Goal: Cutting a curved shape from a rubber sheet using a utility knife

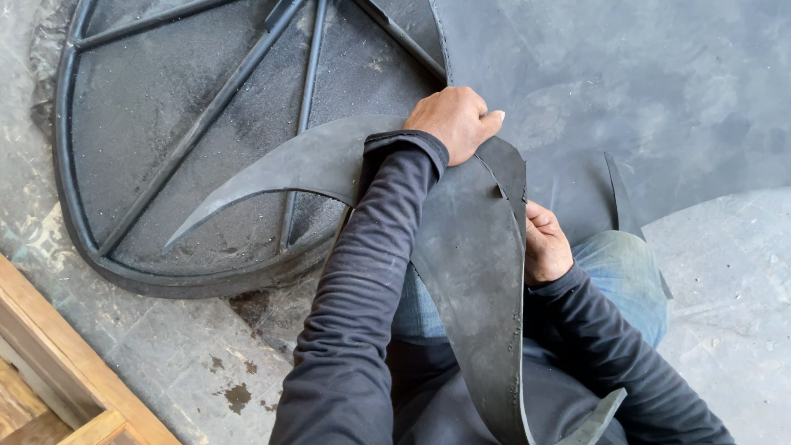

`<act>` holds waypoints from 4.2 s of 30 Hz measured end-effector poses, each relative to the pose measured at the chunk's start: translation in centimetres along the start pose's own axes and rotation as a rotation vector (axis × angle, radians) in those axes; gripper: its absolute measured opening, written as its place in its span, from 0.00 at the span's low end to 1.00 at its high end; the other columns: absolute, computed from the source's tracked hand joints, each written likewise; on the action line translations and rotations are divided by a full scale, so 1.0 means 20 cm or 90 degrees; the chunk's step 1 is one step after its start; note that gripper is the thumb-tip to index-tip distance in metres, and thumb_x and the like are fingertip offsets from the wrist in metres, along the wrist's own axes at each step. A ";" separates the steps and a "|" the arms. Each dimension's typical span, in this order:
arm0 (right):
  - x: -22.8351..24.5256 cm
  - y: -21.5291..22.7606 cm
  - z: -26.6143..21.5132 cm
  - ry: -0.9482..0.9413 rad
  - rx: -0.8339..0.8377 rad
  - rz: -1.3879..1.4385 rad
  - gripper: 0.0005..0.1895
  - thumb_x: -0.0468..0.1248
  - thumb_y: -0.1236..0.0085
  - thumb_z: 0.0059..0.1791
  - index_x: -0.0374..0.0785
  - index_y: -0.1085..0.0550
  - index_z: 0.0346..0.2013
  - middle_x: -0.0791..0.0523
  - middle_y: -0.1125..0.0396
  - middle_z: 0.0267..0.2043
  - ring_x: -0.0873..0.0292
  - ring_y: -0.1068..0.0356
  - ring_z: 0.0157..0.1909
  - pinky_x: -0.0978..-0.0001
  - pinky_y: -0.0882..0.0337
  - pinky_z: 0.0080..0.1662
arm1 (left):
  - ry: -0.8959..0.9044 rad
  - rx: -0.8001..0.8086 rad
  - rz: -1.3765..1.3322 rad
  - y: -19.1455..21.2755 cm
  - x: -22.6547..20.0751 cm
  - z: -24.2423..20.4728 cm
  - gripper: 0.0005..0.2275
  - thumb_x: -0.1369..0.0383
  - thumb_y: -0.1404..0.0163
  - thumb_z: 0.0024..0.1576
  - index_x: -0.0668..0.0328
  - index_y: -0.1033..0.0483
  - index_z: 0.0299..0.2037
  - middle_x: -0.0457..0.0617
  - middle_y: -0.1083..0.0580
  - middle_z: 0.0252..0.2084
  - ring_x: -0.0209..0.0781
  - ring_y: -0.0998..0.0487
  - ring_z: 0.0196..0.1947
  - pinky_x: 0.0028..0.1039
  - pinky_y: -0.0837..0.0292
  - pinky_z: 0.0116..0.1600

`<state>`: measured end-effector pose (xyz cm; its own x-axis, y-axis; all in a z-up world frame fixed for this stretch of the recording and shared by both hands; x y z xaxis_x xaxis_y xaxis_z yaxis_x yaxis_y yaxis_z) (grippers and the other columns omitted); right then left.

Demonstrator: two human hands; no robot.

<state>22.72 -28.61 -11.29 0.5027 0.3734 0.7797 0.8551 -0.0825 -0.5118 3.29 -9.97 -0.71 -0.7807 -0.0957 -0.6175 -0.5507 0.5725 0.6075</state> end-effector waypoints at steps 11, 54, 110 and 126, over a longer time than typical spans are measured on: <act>0.07 0.01 0.08 -0.009 0.055 -0.041 0.11 0.40 0.51 0.57 0.35 0.24 0.44 0.51 0.25 0.31 0.60 0.22 0.30 0.72 0.21 0.27 | -0.072 -0.076 0.018 0.06 0.02 -0.03 0.23 0.47 0.61 0.56 0.55 0.29 0.18 0.56 0.25 0.22 0.60 0.19 0.33 0.44 0.25 0.44; 0.09 0.08 0.14 -0.029 0.068 -0.042 0.10 0.37 0.49 0.54 0.32 0.24 0.42 0.49 0.27 0.28 0.59 0.23 0.26 0.75 0.24 0.24 | -0.139 -0.014 0.071 -0.02 -0.13 -0.07 0.21 0.53 0.64 0.55 0.57 0.22 0.27 0.60 0.21 0.29 0.65 0.18 0.42 0.51 0.24 0.49; 0.17 -0.04 -0.08 0.007 0.027 -0.015 0.17 0.37 0.49 0.53 0.29 0.25 0.53 0.48 0.28 0.24 0.57 0.23 0.26 0.71 0.21 0.25 | -0.117 -0.019 0.065 -0.03 -0.12 -0.03 0.20 0.54 0.61 0.54 0.59 0.22 0.25 0.61 0.22 0.27 0.66 0.19 0.39 0.51 0.24 0.47; 0.29 -0.13 -0.19 0.039 0.037 -0.099 0.12 0.38 0.52 0.54 0.33 0.25 0.34 0.57 0.36 0.15 0.69 0.33 0.19 0.84 0.36 0.23 | -0.122 -0.036 0.057 -0.03 -0.10 -0.04 0.19 0.54 0.60 0.54 0.59 0.22 0.24 0.62 0.23 0.26 0.66 0.19 0.37 0.51 0.24 0.44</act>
<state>23.95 -29.66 -4.12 0.3738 0.3199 0.8706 0.9151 0.0262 -0.4025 5.00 -10.71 0.57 -0.7598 0.1135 -0.6402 -0.5017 0.5240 0.6882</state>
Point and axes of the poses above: each hand's wrist, its own z-axis towards the middle knuckle, its own y-axis out of the back of the hand, x = y × z, the point moved 2 cm from there along z, towards the middle knuckle
